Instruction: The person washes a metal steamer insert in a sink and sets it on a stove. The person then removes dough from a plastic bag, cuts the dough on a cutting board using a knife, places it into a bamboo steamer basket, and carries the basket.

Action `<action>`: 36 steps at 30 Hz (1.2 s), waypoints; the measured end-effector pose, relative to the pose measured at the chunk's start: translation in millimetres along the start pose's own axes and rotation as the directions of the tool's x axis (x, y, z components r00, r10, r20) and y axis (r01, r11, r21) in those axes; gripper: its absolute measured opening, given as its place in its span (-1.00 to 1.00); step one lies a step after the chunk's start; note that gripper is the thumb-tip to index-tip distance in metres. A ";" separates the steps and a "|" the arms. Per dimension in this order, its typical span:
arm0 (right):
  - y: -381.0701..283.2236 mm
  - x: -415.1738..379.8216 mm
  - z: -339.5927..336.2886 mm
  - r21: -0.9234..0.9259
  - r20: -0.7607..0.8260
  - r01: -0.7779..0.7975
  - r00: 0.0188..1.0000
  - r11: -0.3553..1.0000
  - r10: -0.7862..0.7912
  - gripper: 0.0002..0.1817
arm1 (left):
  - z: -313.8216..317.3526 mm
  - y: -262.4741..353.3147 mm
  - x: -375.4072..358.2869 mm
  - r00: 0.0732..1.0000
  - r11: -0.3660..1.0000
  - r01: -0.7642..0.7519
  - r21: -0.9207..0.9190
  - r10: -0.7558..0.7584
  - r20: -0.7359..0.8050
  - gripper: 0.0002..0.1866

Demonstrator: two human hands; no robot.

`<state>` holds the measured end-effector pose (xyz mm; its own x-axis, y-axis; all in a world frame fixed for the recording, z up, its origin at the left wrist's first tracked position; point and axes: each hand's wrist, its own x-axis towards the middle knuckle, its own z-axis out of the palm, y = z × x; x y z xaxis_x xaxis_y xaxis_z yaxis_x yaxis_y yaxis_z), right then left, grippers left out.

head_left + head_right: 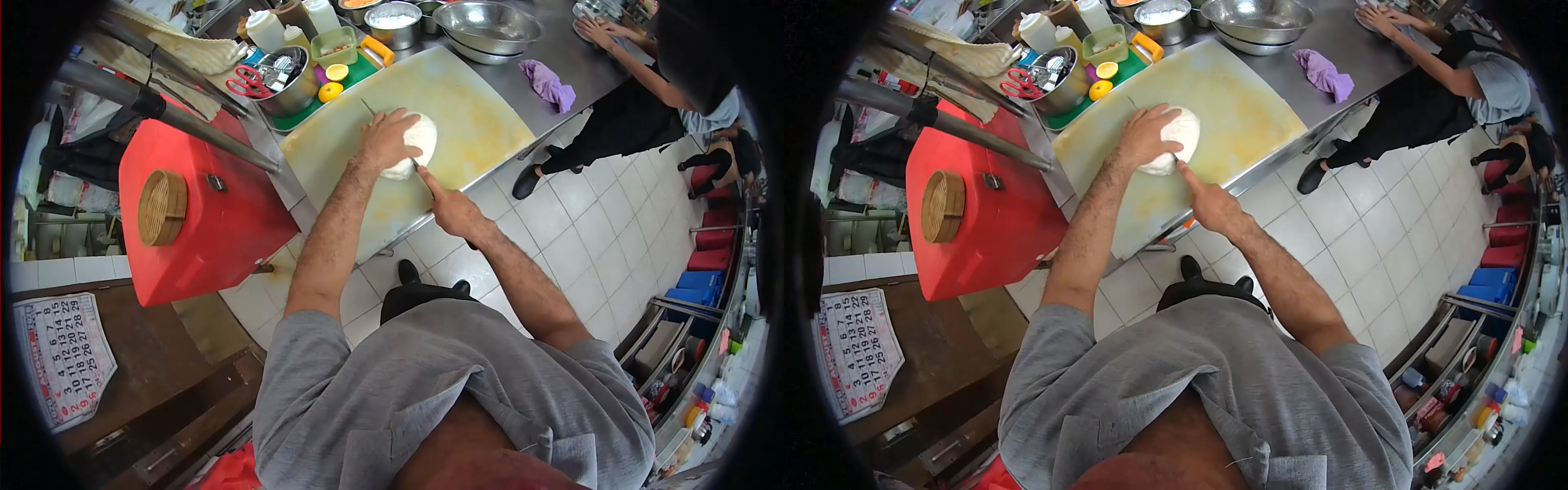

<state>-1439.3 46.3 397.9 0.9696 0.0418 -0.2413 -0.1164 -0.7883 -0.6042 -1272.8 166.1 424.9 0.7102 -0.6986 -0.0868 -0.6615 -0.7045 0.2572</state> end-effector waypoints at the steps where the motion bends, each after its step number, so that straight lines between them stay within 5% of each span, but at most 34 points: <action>1: -1.9 -0.7 -3.0 0.008 0.023 -0.011 1.000 1.000 0.011 -0.22 | 15.6 -15.0 9.2 0.994 0.996 -0.076 -0.044 0.073 -0.076 -0.23; 15: 15.0 -89.7 -2.9 -0.016 0.082 -0.096 0.992 0.995 0.097 -0.24 | 27.1 10.6 -15.0 0.986 0.983 -0.127 -0.131 0.111 -0.126 -0.25; 24: 46.6 -237.1 -8.1 -0.007 0.165 -0.213 0.963 0.977 0.211 -0.30 | 22.6 15.1 -19.0 0.989 0.983 -0.123 -0.135 0.111 -0.093 -0.22; 27: 55.7 -272.6 -25.8 0.055 0.169 -0.199 0.968 0.978 0.187 -0.29 | 11.5 20.2 -31.9 0.989 0.987 -0.112 -0.115 0.099 -0.112 -0.08; 28: 62.4 -281.8 -28.9 0.135 0.055 -0.089 0.995 0.987 0.082 -0.28 | 7.1 16.7 -37.0 0.987 0.987 -0.115 -0.109 0.101 -0.126 -0.08; 30: 62.6 -280.6 -36.3 0.198 -0.063 0.032 0.998 0.980 -0.020 -0.27 | 1.5 2.1 -57.0 0.966 0.935 -0.146 -0.323 0.064 -0.251 0.12; 32: 42.6 -270.7 -52.8 0.468 0.126 -0.411 0.907 0.783 0.401 -0.27 | 1.4 -9.3 -84.8 0.970 0.928 -0.098 -0.360 0.008 -0.243 0.25; 36: 36.4 -211.6 -42.3 0.609 0.027 -0.326 0.919 0.723 0.392 -0.28 | 30.5 -19.2 -132.0 0.953 0.899 -0.083 -0.430 -0.053 -0.297 0.26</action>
<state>-1639.6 -17.2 459.1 0.8400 -0.2543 -0.4793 -0.5318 -0.2098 -0.8205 -1361.2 268.1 402.1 0.7840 -0.5913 0.1890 -0.5503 -0.5212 0.6523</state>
